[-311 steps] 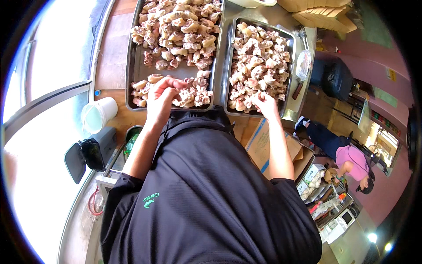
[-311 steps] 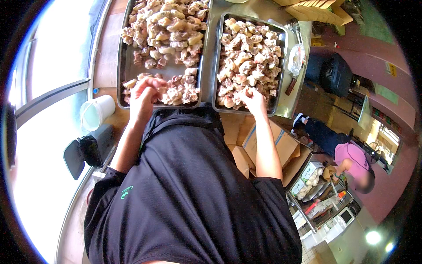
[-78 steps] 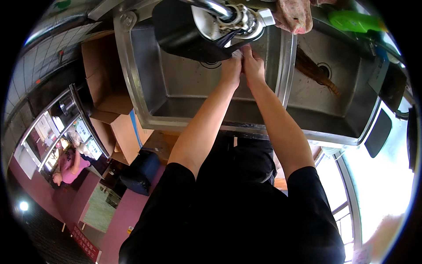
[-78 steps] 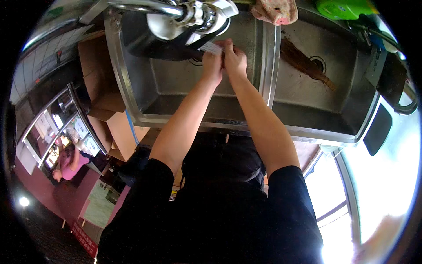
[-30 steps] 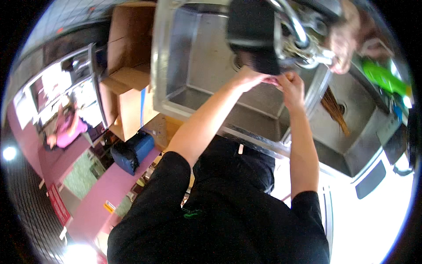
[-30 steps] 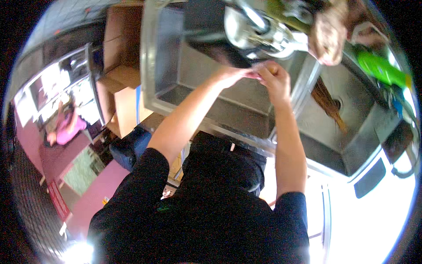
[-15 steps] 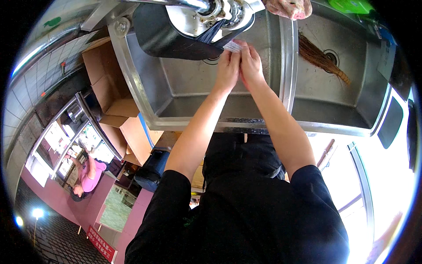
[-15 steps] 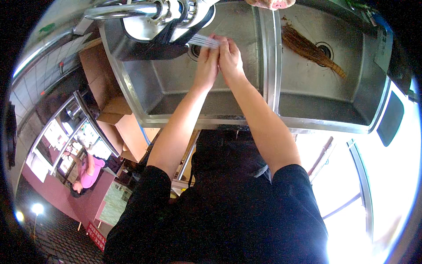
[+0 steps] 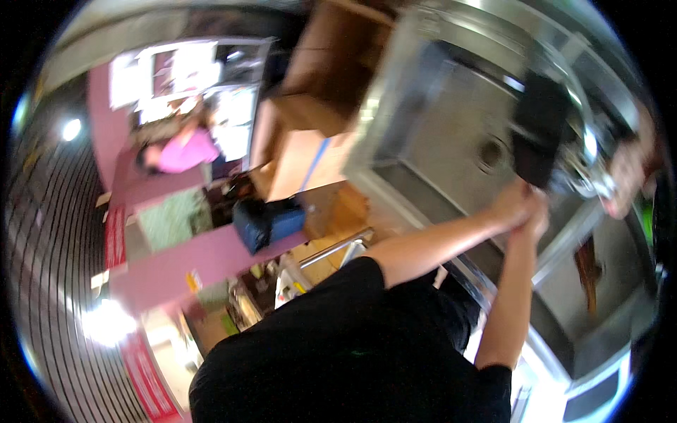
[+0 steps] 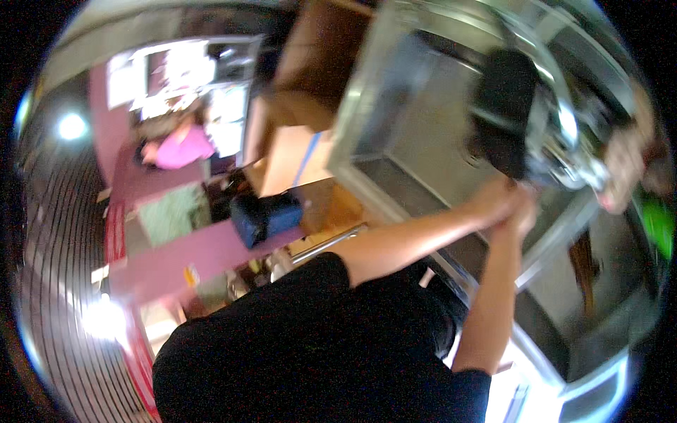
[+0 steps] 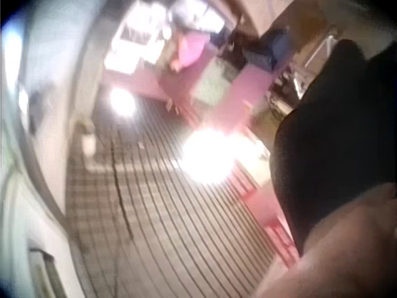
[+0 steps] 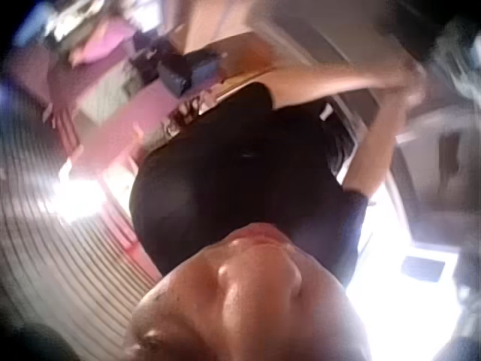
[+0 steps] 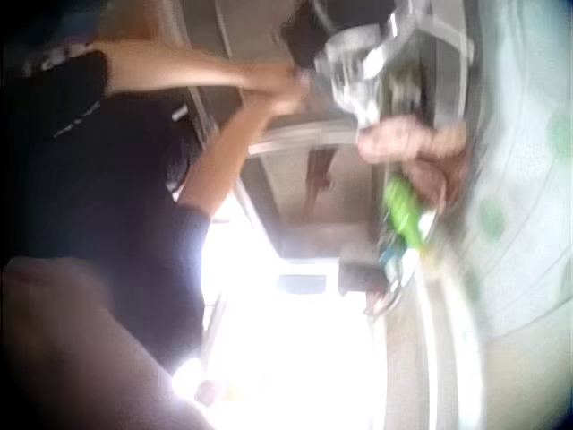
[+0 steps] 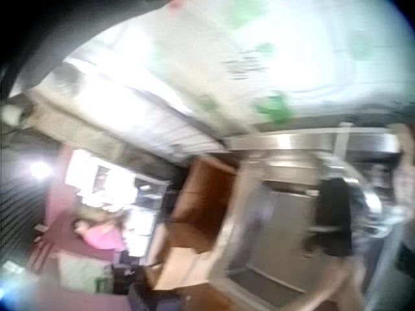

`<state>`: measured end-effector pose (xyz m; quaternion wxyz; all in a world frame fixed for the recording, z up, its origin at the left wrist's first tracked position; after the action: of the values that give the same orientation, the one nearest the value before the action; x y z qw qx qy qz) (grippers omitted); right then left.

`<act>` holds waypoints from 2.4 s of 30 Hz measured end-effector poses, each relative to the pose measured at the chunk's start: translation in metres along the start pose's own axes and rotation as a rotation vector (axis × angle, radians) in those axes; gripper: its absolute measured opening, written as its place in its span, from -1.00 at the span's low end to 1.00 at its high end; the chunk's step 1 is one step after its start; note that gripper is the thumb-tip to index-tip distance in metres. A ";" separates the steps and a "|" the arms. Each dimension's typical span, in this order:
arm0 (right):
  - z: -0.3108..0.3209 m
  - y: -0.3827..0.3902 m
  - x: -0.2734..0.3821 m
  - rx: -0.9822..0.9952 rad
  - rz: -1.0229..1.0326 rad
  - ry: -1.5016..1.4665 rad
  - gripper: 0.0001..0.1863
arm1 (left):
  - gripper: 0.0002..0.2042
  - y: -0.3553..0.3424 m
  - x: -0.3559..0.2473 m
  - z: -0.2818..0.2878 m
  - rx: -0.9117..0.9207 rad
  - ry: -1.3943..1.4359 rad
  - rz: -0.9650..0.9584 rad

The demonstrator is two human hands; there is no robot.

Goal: The person peels and cleans cooked meat from a tray by hand, placing the processed pieces into a separate bowl. They periodically move to a sink to rinse the meat under running water before returning to the tray to continue the process.

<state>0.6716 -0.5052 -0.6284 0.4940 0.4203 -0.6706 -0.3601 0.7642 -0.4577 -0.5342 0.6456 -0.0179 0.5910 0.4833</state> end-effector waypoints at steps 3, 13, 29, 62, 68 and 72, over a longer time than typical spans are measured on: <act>-0.007 -0.001 0.009 0.151 -0.122 0.054 -0.42 | -0.50 -0.004 0.006 0.001 -0.086 -0.035 -0.129; -0.020 0.010 0.014 0.361 0.132 0.282 -0.56 | -0.65 -0.042 -0.002 0.011 -0.262 0.118 -0.123; -0.016 -0.006 0.025 0.132 -0.058 0.126 -0.47 | -0.54 -0.027 0.036 -0.031 -0.142 0.061 -0.429; -0.012 -0.046 0.031 0.439 0.215 0.233 -0.59 | -0.59 -0.056 0.018 0.003 -0.150 0.190 0.012; -0.018 -0.012 0.024 0.271 0.285 0.210 -0.54 | -0.75 -0.019 -0.009 0.012 -0.363 0.242 0.061; 0.009 -0.056 0.028 0.247 0.158 0.113 -0.55 | -0.70 -0.028 0.025 -0.012 -0.229 -0.104 -0.043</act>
<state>0.6704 -0.5520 -0.6711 0.5022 0.4434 -0.7118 -0.2107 0.7693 -0.4641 -0.5725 0.6792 -0.0789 0.4974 0.5340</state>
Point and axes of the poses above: each hand's wrist, its own y-axis away from the middle knuckle, its own z-axis out of the back of the hand, x = y × z, the point moved 5 cm from there along -y, towards the middle knuckle, and after that the axes turned 7 degrees about -y, right-handed, at the moved point
